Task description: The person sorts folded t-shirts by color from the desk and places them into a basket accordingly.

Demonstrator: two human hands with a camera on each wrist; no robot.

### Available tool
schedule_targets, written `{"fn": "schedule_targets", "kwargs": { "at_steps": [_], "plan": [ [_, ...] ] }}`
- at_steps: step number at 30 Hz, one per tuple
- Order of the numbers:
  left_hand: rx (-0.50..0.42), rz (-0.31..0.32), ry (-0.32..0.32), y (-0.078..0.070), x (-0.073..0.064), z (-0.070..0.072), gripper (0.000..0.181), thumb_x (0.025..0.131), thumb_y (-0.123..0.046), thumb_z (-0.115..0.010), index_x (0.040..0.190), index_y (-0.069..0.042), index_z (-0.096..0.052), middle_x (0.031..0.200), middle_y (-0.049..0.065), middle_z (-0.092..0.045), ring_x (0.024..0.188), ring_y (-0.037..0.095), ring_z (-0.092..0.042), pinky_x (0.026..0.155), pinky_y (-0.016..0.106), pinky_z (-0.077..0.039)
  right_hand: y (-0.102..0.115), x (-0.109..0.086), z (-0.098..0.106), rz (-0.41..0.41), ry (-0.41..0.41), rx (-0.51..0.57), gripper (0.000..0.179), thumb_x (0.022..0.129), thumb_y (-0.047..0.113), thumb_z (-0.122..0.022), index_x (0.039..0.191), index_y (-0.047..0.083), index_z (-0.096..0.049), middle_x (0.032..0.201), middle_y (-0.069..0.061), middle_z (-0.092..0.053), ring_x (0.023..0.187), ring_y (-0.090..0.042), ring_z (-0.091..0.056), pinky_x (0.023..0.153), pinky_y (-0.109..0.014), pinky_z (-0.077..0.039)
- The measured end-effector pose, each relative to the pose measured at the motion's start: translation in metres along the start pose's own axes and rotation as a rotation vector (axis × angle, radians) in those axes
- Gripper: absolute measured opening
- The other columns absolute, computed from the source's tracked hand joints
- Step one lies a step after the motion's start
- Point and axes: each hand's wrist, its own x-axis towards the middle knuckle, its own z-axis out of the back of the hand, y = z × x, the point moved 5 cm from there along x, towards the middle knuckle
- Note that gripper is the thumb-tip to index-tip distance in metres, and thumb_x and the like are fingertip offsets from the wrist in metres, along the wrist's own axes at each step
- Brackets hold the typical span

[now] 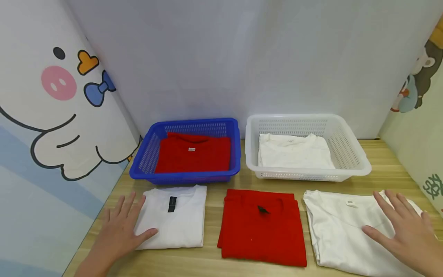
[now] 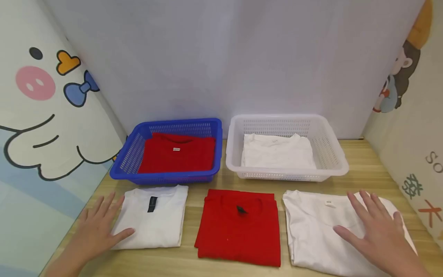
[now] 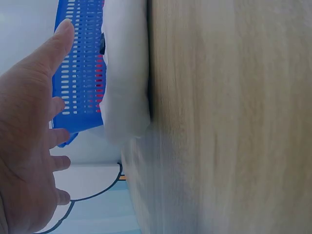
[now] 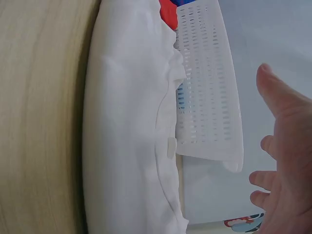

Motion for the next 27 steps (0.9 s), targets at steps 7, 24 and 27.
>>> {"fn": "schedule_targets", "kwargs": {
  "at_steps": [7,24,27],
  "plan": [
    [0.024,0.029,0.050,-0.003,0.001,-0.003,0.106,0.074,-0.085,-0.046,0.153,-0.017,-0.027,0.156,0.021,-0.021,0.136,0.051,-0.020,0.095,0.080,-0.013,0.015,0.012,-0.006,0.029,0.009,0.057,0.096,0.079,0.041,-0.075,0.155,0.017,-0.021,0.152,-0.028,-0.023,0.142,-0.044,-0.012,0.095,-0.080,0.004],
    [0.041,0.035,0.069,-0.009,0.008,-0.006,0.105,0.074,-0.086,-0.041,0.152,-0.017,-0.029,0.154,0.022,-0.023,0.138,0.050,-0.018,0.096,0.079,-0.013,0.085,0.049,-0.020,0.172,0.030,0.184,0.088,0.078,0.039,-0.078,0.151,0.019,-0.032,0.146,-0.019,-0.039,0.133,-0.045,-0.032,0.094,-0.077,-0.018],
    [0.036,0.042,0.072,-0.008,0.010,-0.006,0.104,0.075,-0.086,-0.041,0.152,-0.017,-0.031,0.154,0.023,-0.024,0.138,0.050,-0.017,0.096,0.079,-0.013,0.103,0.060,-0.028,0.208,0.040,0.212,0.086,0.079,0.041,-0.077,0.150,0.016,-0.035,0.145,-0.018,-0.041,0.131,-0.042,-0.036,0.094,-0.075,-0.023]
  ]
}}
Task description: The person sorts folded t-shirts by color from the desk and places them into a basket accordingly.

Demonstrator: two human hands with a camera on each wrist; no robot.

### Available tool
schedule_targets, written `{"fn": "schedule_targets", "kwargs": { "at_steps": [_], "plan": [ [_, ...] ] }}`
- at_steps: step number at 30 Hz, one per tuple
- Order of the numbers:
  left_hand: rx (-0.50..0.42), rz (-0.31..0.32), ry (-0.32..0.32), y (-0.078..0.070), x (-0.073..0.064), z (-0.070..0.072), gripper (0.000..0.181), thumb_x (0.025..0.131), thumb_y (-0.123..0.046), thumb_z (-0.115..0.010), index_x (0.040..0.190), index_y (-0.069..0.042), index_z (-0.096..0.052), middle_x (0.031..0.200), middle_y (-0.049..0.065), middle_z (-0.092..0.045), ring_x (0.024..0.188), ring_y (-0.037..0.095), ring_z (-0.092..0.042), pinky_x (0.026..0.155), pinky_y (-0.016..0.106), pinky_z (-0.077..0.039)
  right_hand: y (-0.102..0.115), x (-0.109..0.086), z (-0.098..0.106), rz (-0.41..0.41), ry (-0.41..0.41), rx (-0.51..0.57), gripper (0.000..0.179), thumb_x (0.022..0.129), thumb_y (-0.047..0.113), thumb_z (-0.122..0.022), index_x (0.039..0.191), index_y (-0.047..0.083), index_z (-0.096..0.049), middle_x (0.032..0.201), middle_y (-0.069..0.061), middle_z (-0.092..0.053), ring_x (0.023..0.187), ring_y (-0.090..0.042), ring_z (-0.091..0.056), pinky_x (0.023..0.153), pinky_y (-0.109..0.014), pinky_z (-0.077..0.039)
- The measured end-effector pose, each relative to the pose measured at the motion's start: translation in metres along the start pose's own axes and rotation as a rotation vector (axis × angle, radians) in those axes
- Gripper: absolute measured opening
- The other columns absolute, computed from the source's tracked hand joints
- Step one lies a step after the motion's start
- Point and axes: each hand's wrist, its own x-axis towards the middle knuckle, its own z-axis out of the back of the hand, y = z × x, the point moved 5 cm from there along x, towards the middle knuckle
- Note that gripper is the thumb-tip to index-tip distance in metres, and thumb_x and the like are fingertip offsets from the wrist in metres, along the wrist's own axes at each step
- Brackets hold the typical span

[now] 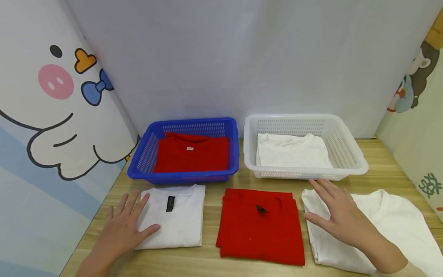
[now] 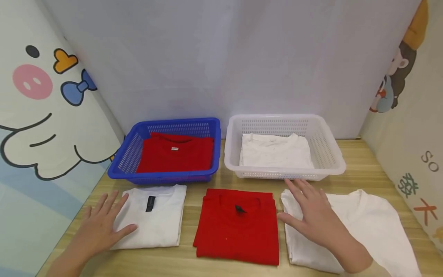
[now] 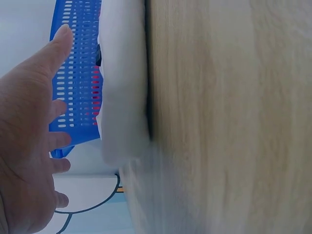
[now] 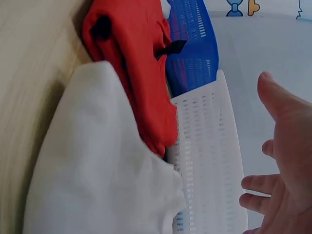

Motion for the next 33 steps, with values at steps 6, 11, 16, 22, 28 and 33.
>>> {"fn": "schedule_targets", "kwargs": {
  "at_steps": [6,11,16,22,28,33],
  "plan": [
    [-0.024,0.010,0.006,0.000,0.006,-0.004,0.103,0.076,-0.085,-0.040,0.151,-0.015,-0.032,0.153,0.024,-0.025,0.137,0.051,-0.017,0.096,0.079,-0.011,0.026,0.023,-0.021,0.041,0.057,0.021,0.083,0.083,0.051,-0.070,0.148,0.012,-0.037,0.146,-0.015,-0.041,0.131,-0.036,-0.040,0.100,-0.066,-0.029],
    [-0.038,0.010,-0.007,0.004,0.010,-0.007,0.101,0.078,-0.083,-0.041,0.150,-0.013,-0.033,0.151,0.025,-0.027,0.135,0.052,-0.020,0.096,0.079,-0.013,0.054,0.040,-0.039,0.066,0.115,0.042,0.084,0.085,0.059,-0.062,0.151,0.018,-0.032,0.149,-0.011,-0.037,0.132,-0.034,-0.039,0.104,-0.058,-0.033],
    [-0.051,0.006,-0.031,0.009,0.012,-0.010,0.097,0.081,-0.078,-0.046,0.147,-0.008,-0.037,0.147,0.029,-0.031,0.131,0.056,-0.025,0.095,0.078,-0.018,0.087,0.058,-0.063,0.112,0.198,0.065,0.086,0.086,0.068,-0.052,0.153,0.021,-0.028,0.151,-0.006,-0.036,0.134,-0.029,-0.038,0.104,-0.049,-0.037],
    [-0.067,0.058,-0.016,0.017,0.011,-0.013,0.097,0.083,-0.077,-0.044,0.146,-0.004,-0.037,0.139,0.035,-0.038,0.125,0.057,-0.033,0.095,0.077,-0.020,0.128,0.076,-0.102,0.070,0.404,0.211,0.086,0.086,0.070,-0.050,0.153,0.024,-0.025,0.151,0.001,-0.036,0.136,-0.022,-0.036,0.107,-0.043,-0.036],
    [-0.146,0.135,0.063,0.018,0.010,-0.014,0.100,0.085,-0.078,-0.036,0.149,-0.003,-0.029,0.136,0.039,-0.038,0.120,0.058,-0.036,0.094,0.073,-0.029,0.156,0.090,-0.134,-0.066,0.468,0.485,0.085,0.087,0.063,-0.056,0.151,0.014,-0.028,0.143,-0.007,-0.048,0.123,-0.022,-0.052,0.098,-0.041,-0.045],
    [-0.252,0.186,0.127,0.019,0.014,-0.013,0.099,0.089,-0.074,-0.034,0.151,0.002,-0.020,0.136,0.041,-0.036,0.121,0.059,-0.036,0.093,0.069,-0.034,0.163,0.102,-0.148,-0.206,0.462,0.662,0.085,0.087,0.056,-0.062,0.150,0.009,-0.028,0.137,-0.015,-0.052,0.115,-0.023,-0.059,0.091,-0.039,-0.050]
  ]
}}
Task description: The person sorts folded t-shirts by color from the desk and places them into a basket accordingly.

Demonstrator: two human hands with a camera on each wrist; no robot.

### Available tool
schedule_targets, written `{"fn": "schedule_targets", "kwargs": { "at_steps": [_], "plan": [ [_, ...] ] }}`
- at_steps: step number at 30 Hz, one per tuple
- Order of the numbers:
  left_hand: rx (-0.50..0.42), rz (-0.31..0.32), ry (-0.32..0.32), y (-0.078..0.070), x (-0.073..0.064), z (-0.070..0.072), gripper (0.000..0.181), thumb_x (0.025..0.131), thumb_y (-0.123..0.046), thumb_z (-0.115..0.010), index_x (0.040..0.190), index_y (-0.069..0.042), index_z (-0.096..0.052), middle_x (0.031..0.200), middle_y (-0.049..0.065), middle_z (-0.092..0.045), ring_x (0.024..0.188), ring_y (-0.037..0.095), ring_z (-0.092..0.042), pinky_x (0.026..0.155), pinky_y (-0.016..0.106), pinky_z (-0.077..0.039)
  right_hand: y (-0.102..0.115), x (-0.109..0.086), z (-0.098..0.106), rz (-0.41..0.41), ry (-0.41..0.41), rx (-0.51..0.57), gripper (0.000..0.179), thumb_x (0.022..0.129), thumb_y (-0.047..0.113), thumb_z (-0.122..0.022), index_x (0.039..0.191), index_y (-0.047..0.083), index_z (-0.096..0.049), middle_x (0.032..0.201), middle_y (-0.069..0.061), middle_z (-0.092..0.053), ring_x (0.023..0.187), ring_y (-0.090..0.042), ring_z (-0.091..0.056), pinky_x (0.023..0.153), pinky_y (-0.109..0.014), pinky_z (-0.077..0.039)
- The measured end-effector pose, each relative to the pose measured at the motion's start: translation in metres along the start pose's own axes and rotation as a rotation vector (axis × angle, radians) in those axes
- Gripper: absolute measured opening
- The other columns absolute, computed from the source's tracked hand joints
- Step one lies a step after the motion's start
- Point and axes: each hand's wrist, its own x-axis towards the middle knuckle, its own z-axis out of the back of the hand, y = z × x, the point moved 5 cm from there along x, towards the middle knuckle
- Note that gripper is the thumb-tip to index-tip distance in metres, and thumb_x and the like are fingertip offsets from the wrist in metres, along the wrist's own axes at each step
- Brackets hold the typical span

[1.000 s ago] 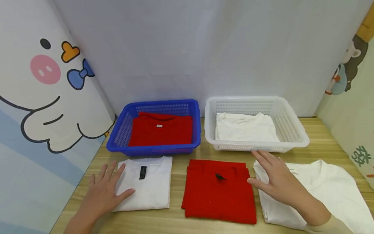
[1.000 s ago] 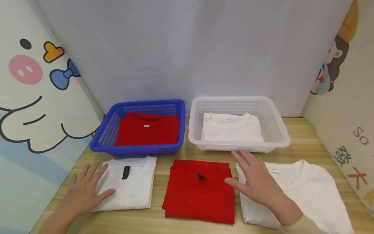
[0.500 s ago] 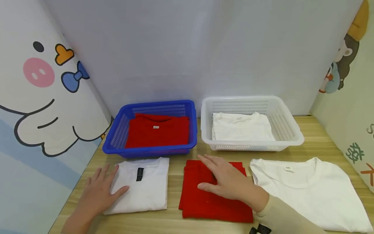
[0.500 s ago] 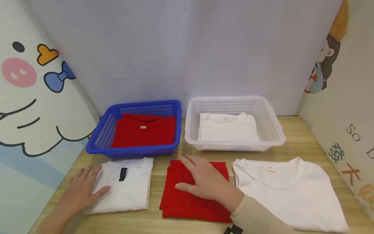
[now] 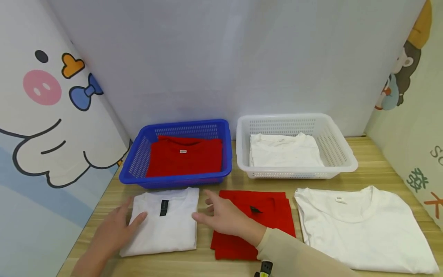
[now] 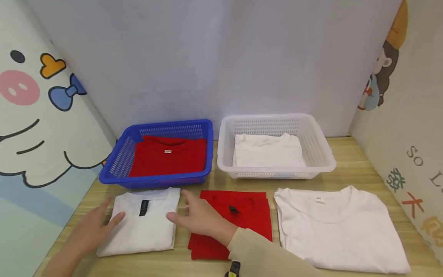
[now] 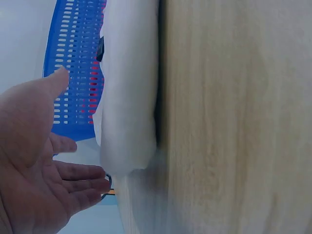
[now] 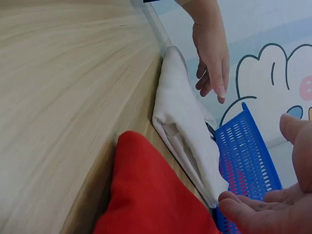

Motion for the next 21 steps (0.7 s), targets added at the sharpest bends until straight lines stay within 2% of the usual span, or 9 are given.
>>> {"fn": "schedule_targets", "kwargs": {
  "at_steps": [7,15,18,21],
  "plan": [
    [-0.092,0.047,0.054,0.002,0.005,0.004,0.102,0.089,-0.071,-0.040,0.148,0.009,-0.019,0.136,0.041,-0.037,0.122,0.059,-0.035,0.094,0.068,-0.034,-0.001,0.014,-0.013,-0.096,-0.047,0.219,0.088,0.085,0.044,-0.071,0.150,0.007,-0.026,0.136,-0.021,-0.049,0.114,-0.029,-0.057,0.087,-0.043,-0.052],
    [-0.137,0.137,0.120,0.009,0.004,0.004,0.104,0.090,-0.069,-0.041,0.147,0.012,-0.013,0.137,0.045,-0.030,0.122,0.062,-0.031,0.097,0.068,-0.032,-0.004,0.018,-0.023,-0.171,-0.075,0.364,0.093,0.080,0.027,-0.079,0.152,0.008,-0.023,0.144,-0.024,-0.038,0.118,-0.036,-0.052,0.089,-0.046,-0.051],
    [-0.164,0.152,0.125,0.010,0.005,0.004,0.105,0.090,-0.069,-0.042,0.146,0.015,-0.012,0.129,0.042,-0.043,0.116,0.058,-0.043,0.093,0.065,-0.037,-0.006,0.020,-0.027,-0.184,-0.095,0.405,0.098,0.079,0.022,-0.081,0.153,0.007,-0.018,0.147,-0.024,-0.033,0.121,-0.037,-0.049,0.092,-0.047,-0.049],
    [-0.229,0.182,0.159,0.010,0.007,0.003,0.108,0.090,-0.070,-0.041,0.145,0.016,-0.010,0.126,0.040,-0.048,0.114,0.054,-0.048,0.092,0.063,-0.039,-0.008,0.023,-0.032,-0.207,-0.114,0.448,0.101,0.078,0.021,-0.081,0.153,0.006,-0.015,0.146,-0.026,-0.034,0.123,-0.038,-0.046,0.095,-0.051,-0.046]
  ]
}}
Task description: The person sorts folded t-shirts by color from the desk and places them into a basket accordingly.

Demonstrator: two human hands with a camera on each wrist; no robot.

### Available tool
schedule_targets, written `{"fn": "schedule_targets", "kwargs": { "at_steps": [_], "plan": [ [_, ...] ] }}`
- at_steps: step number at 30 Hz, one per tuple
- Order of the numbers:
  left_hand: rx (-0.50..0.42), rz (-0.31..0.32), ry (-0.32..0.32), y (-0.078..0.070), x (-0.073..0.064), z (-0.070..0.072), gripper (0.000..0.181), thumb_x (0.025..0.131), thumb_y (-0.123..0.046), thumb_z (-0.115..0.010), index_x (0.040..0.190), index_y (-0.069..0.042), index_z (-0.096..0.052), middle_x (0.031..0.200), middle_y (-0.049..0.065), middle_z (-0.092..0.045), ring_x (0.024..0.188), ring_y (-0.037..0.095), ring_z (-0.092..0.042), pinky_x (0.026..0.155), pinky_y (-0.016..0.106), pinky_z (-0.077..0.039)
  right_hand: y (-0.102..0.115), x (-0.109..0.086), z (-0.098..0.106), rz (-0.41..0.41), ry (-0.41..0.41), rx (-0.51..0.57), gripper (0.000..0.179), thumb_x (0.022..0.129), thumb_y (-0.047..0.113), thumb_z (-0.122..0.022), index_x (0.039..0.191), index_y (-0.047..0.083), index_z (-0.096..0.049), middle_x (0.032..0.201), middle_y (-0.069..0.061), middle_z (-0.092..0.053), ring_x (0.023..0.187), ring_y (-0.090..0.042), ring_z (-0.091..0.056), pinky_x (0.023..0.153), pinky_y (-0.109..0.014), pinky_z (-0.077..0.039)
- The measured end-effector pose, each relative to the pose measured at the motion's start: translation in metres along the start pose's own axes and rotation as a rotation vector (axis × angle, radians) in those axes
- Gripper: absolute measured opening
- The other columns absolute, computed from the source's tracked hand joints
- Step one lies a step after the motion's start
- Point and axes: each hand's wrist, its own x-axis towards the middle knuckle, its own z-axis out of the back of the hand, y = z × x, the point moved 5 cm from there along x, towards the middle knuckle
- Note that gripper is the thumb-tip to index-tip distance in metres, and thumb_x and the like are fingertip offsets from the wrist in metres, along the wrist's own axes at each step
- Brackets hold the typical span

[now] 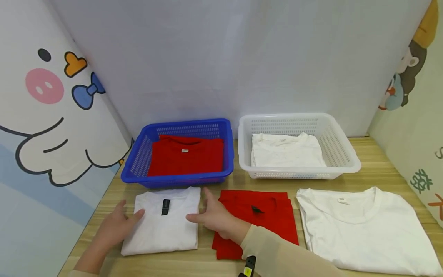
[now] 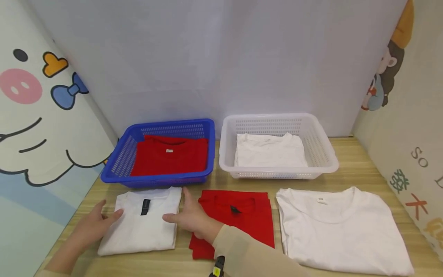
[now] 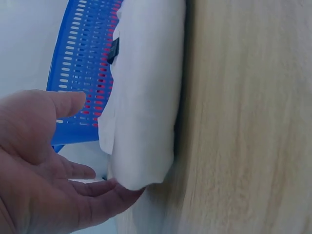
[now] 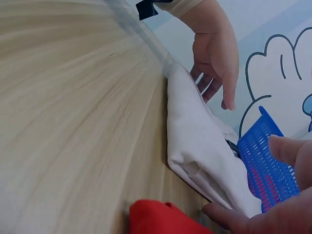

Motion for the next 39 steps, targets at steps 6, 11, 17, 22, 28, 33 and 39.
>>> {"fn": "schedule_targets", "kwargs": {
  "at_steps": [6,11,17,22,28,33,39],
  "plan": [
    [-0.273,0.071,0.121,-0.001,0.002,-0.005,0.108,0.090,-0.071,-0.040,0.144,0.018,-0.012,0.146,0.040,-0.018,0.131,0.053,-0.028,0.104,0.060,-0.031,-0.004,0.003,-0.006,-0.093,-0.004,0.143,0.099,0.081,0.021,-0.079,0.152,0.003,-0.013,0.136,-0.027,-0.042,0.115,-0.037,-0.052,0.085,-0.055,-0.050],
    [-0.582,0.082,0.227,0.005,0.006,-0.015,0.096,0.096,-0.059,-0.042,0.141,0.023,-0.017,0.145,0.037,-0.026,0.129,0.042,-0.038,0.103,0.051,-0.038,-0.006,0.006,-0.009,-0.145,0.009,0.261,0.099,0.084,0.019,-0.075,0.151,-0.003,-0.005,0.143,-0.029,-0.035,0.118,-0.037,-0.052,0.088,-0.054,-0.049],
    [-0.734,0.118,0.261,0.011,0.007,-0.020,0.086,0.098,-0.053,-0.045,0.141,0.018,-0.023,0.136,0.027,-0.041,0.112,0.025,-0.050,0.089,0.036,-0.046,-0.011,0.010,-0.012,-0.167,0.021,0.348,0.098,0.085,0.015,-0.074,0.151,-0.004,-0.005,0.156,-0.025,-0.009,0.124,-0.038,-0.047,0.095,-0.053,-0.045],
    [-0.797,0.111,0.303,0.004,0.003,-0.022,0.085,0.098,-0.051,-0.045,0.142,0.016,-0.019,0.145,0.025,-0.028,0.121,0.025,-0.042,0.094,0.036,-0.042,-0.009,0.010,-0.015,-0.149,0.003,0.315,0.095,0.084,0.016,-0.075,0.152,0.000,-0.010,0.153,-0.025,-0.019,0.121,-0.035,-0.049,0.099,-0.053,-0.042],
    [-0.854,0.085,0.284,-0.002,0.001,-0.021,0.076,0.099,-0.044,-0.048,0.143,0.013,-0.022,0.135,0.018,-0.046,0.109,0.018,-0.053,0.088,0.034,-0.047,-0.008,0.013,-0.020,-0.143,0.037,0.405,0.094,0.086,0.010,-0.072,0.153,0.004,-0.007,0.136,-0.022,-0.041,0.103,-0.032,-0.059,0.086,-0.053,-0.050],
    [-0.818,0.065,0.271,-0.002,0.002,-0.023,0.068,0.100,-0.032,-0.052,0.141,0.014,-0.023,0.122,0.016,-0.054,0.099,0.018,-0.058,0.083,0.036,-0.051,-0.014,0.014,-0.023,-0.133,0.019,0.431,0.092,0.087,0.003,-0.067,0.153,0.004,-0.002,0.139,-0.023,-0.036,0.099,-0.030,-0.061,0.084,-0.051,-0.052],
    [-0.841,0.043,0.300,-0.003,0.002,-0.031,0.063,0.099,-0.020,-0.054,0.141,0.015,-0.021,0.117,0.015,-0.058,0.097,0.019,-0.060,0.081,0.037,-0.052,-0.019,0.016,-0.021,-0.108,-0.066,0.309,0.079,0.088,0.007,-0.064,0.150,-0.003,-0.017,0.140,-0.023,-0.041,0.117,-0.033,-0.051,0.098,-0.051,-0.042]
  ]
}}
